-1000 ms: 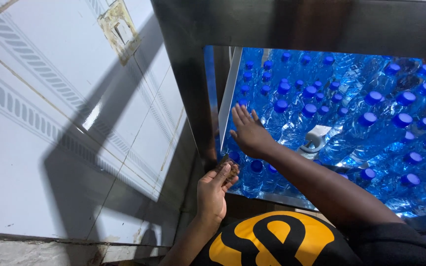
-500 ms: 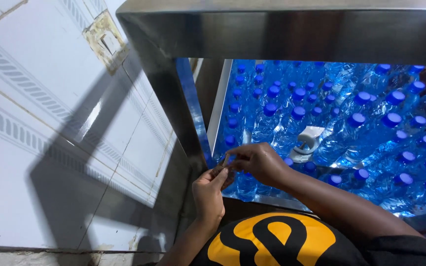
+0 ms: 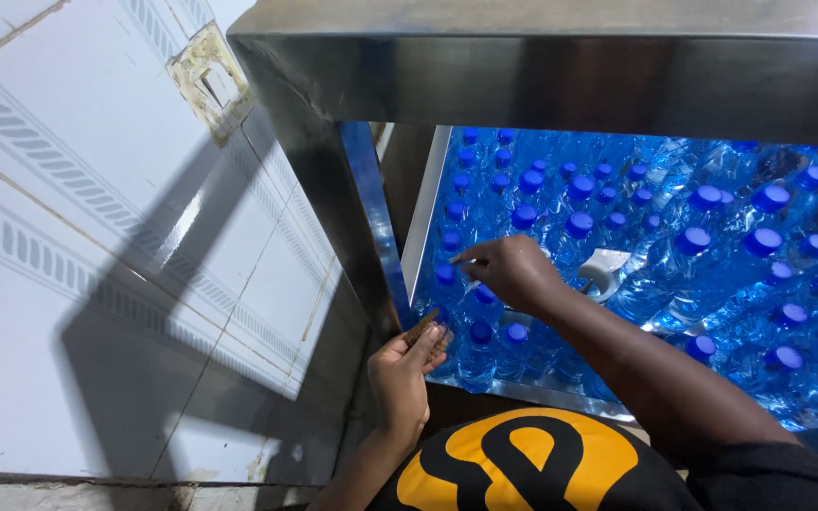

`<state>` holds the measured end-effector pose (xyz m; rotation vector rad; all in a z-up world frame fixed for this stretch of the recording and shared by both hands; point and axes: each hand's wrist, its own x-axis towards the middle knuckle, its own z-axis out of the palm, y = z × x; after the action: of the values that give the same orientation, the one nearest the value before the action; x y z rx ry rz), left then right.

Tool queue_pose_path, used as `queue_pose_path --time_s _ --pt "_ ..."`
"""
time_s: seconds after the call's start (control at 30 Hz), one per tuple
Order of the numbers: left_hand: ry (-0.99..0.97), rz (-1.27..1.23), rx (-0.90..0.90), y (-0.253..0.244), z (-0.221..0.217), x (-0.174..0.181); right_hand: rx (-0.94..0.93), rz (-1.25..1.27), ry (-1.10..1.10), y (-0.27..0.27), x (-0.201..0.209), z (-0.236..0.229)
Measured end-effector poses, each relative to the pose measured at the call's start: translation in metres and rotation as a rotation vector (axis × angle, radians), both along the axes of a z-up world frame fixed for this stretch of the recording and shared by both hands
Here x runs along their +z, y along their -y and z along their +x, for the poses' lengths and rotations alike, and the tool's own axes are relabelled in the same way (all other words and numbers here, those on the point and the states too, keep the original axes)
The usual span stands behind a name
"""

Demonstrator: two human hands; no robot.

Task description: The person applies small rectangular labels to the necks of numerous blue plastic water bottles arranged on a metal table. They peel the labels from a backing sheet and press them onto the bottles one by one.

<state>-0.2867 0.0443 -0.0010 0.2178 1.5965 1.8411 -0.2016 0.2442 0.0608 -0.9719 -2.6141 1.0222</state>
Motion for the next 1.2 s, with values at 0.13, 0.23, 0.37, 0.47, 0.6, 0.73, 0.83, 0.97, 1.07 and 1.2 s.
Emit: queue_pose_path --time_s 0.13,0.23,0.37,0.47,0.6,0.73,0.83,0.97,1.07,1.2 --pt "0.071 0.007 0.042 -0.001 -0.004 -0.012 0.105 0.315 0.113 -0.014 -0.043 -0.033" --pt "0.049 -0.035 0.017 0.003 -0.004 -0.003 0.063 0.206 0.018 -0.019 -0.057 -0.053" --pt "0.064 -0.042 0.028 0.005 -0.008 -0.009 0.062 0.42 -0.087 -0.009 -0.065 -0.043" --pt "0.083 -0.059 0.037 0.005 -0.012 -0.011 0.267 0.617 -0.175 -0.003 -0.073 -0.024" --pt "0.087 -0.013 0.025 0.006 -0.012 -0.018 0.46 0.498 0.23 0.007 -0.075 -0.015" --pt "0.108 0.019 0.02 0.007 -0.011 -0.019 0.29 0.199 -0.195 0.034 -0.044 0.004" --pt "0.14 0.142 -0.016 0.006 -0.014 -0.038 0.31 -0.089 -0.271 0.045 -0.031 0.01" --pt "0.15 0.127 0.001 0.006 -0.012 -0.042 0.246 -0.161 -0.286 0.046 -0.036 0.01" --pt "0.079 0.143 0.023 0.009 -0.011 -0.04 0.294 -0.15 -0.3 0.053 -0.037 0.012" --pt "0.104 0.062 0.013 0.014 -0.011 -0.028 0.156 0.004 -0.342 0.058 -0.032 0.016"
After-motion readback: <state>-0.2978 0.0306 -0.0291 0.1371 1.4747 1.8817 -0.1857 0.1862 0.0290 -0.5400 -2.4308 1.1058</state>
